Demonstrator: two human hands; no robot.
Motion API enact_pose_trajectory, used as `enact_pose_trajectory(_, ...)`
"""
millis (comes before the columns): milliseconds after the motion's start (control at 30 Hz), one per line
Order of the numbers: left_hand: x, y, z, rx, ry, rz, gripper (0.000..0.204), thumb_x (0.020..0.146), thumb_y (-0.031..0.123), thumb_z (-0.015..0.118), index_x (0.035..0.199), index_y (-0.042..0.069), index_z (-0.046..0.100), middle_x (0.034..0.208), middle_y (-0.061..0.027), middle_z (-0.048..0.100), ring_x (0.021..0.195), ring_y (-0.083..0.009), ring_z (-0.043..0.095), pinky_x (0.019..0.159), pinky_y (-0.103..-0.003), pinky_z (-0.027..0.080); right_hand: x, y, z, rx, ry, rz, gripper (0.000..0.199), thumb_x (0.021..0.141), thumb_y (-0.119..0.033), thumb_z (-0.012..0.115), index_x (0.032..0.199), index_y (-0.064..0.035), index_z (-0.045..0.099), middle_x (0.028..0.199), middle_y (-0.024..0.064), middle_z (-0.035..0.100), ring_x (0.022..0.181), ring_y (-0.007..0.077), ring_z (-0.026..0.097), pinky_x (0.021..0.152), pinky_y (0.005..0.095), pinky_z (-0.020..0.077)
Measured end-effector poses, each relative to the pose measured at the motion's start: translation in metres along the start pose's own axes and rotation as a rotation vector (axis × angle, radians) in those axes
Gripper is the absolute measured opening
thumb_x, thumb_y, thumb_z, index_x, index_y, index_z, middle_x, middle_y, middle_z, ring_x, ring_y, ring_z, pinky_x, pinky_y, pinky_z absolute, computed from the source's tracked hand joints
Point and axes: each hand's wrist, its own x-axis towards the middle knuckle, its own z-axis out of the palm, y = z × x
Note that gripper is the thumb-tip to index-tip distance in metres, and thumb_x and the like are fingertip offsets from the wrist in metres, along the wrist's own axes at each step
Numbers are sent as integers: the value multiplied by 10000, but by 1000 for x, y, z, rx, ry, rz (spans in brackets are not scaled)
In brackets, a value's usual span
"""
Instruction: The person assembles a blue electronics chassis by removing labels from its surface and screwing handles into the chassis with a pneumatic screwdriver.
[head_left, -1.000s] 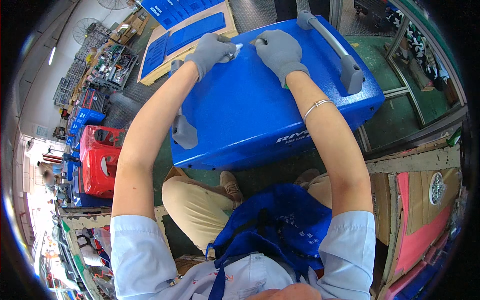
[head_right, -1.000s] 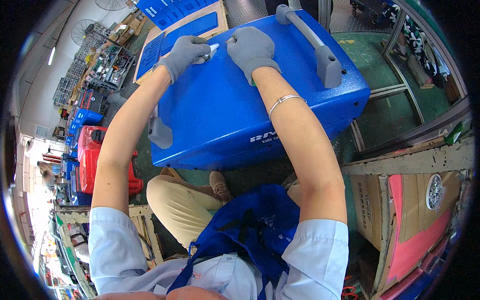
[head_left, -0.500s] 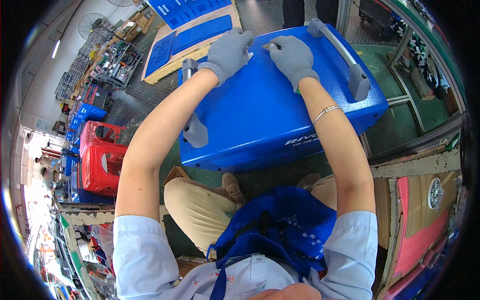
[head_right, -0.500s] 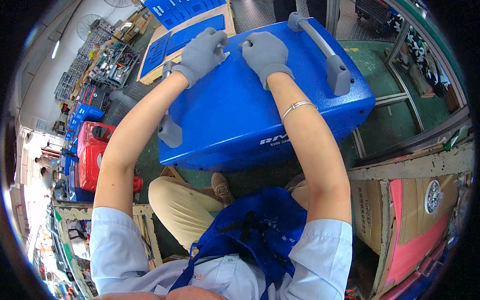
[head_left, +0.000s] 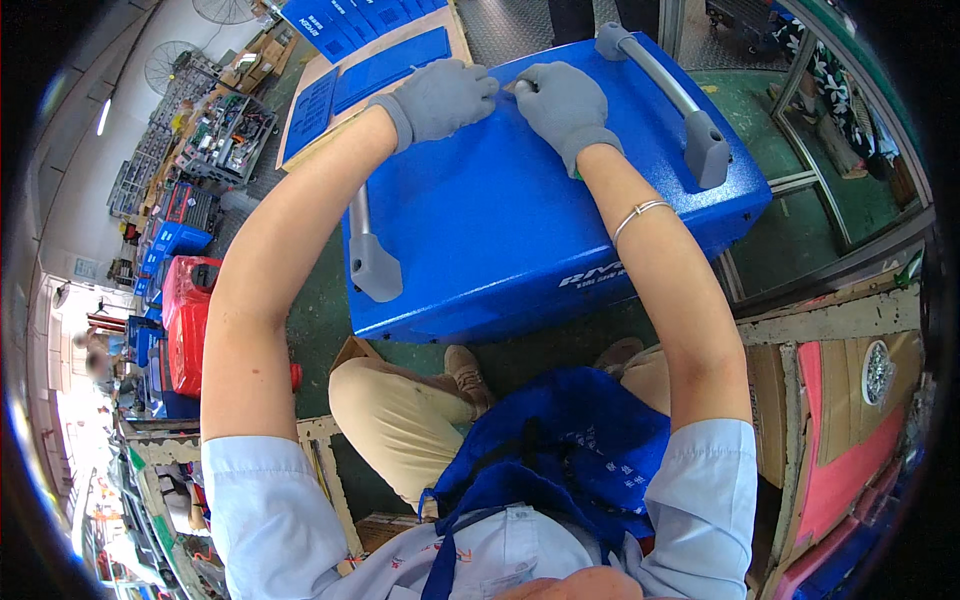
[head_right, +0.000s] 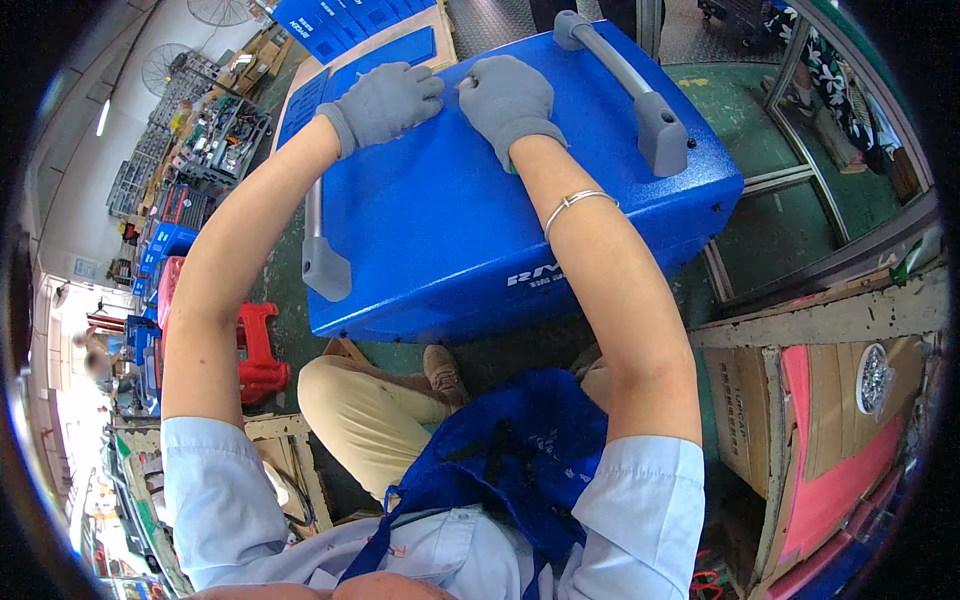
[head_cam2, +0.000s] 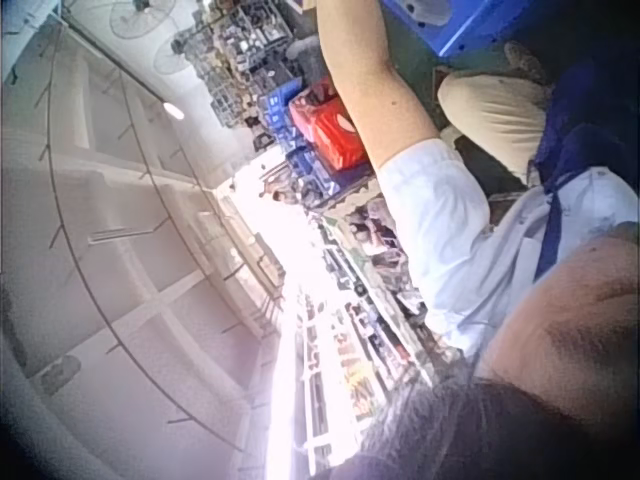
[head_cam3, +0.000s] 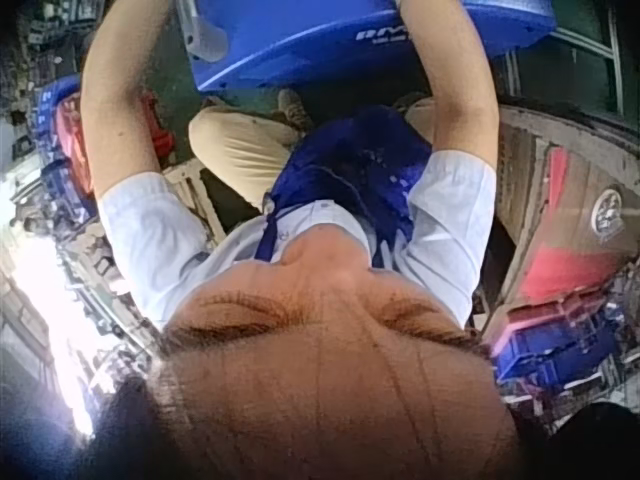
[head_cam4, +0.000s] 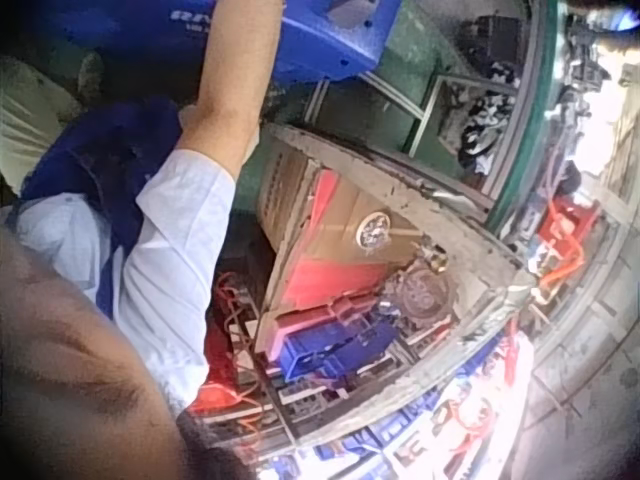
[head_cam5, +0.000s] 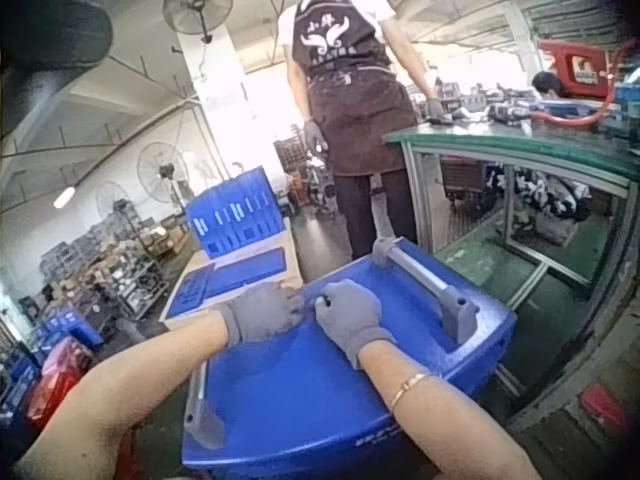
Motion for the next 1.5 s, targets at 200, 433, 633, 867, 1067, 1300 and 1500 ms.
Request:
enact_pose_trajectory(200, -6, 2, 3, 18, 4, -37, 136, 795, 148, 616, 919, 125, 667, 994, -23, 584, 1006, -191, 575, 830, -326, 495, 0, 0, -1, -7, 0, 15, 289, 875, -333, 559, 980, -135, 742, 1004, 109, 705, 896, 312, 687, 766, 433, 558)
enact_pose_trajectory(433, -24, 0, 9, -2, 156, -63, 200, 762, 152, 646, 956, 106, 630, 953, -49, 588, 944, -235, 573, 776, -367, 488, 1, 2, 1, -6, 12, 7, 288, 873, -325, 557, 979, -133, 745, 993, 116, 708, 903, 315, 689, 774, 440, 558)
enact_pose_trajectory(633, -76, -27, -5, -66, 195, -286, 203, 776, 161, 637, 977, 135, 640, 970, -33, 601, 957, -239, 593, 788, -369, 517, 2, -1, 2, -9, 41, -19, 283, 873, -338, 562, 967, -147, 748, 984, 111, 709, 888, 317, 688, 772, 443, 555)
enact_pose_trajectory(867, -36, 4, -6, 90, 193, -165, 347, 815, 155, 622, 1160, 185, 602, 1063, -43, 603, 998, -227, 592, 833, -364, 497, 0, 8, 4, -12, 18, 15, 271, 877, -336, 563, 981, -167, 747, 997, 101, 707, 905, 314, 683, 757, 446, 552)
enact_pose_trajectory(1067, 0, 0, -5, 128, 66, 86, 187, 807, 157, 594, 982, 153, 658, 983, -16, 584, 956, -192, 578, 809, -333, 488, 0, -2, -1, -20, -13, 27, 273, 878, -341, 567, 987, -165, 745, 988, 95, 709, 901, 305, 685, 761, 438, 555)
enact_pose_trajectory(1300, -8, -2, 2, 134, 27, 84, 97, 779, 180, 609, 836, 137, 675, 951, -9, 579, 938, -192, 559, 811, -335, 465, 1, 0, 2, -15, 17, 16, 278, 873, -325, 560, 971, -142, 745, 972, 105, 710, 875, 310, 689, 760, 433, 558)
enact_pose_trajectory(1500, -24, 0, 7, 73, 51, 10, 136, 765, 167, 609, 871, 125, 684, 965, -10, 591, 952, -189, 556, 813, -332, 458, 0, 4, 7, -15, 37, 0, 281, 873, -326, 560, 961, -136, 747, 968, 108, 710, 878, 313, 688, 760, 431, 558)
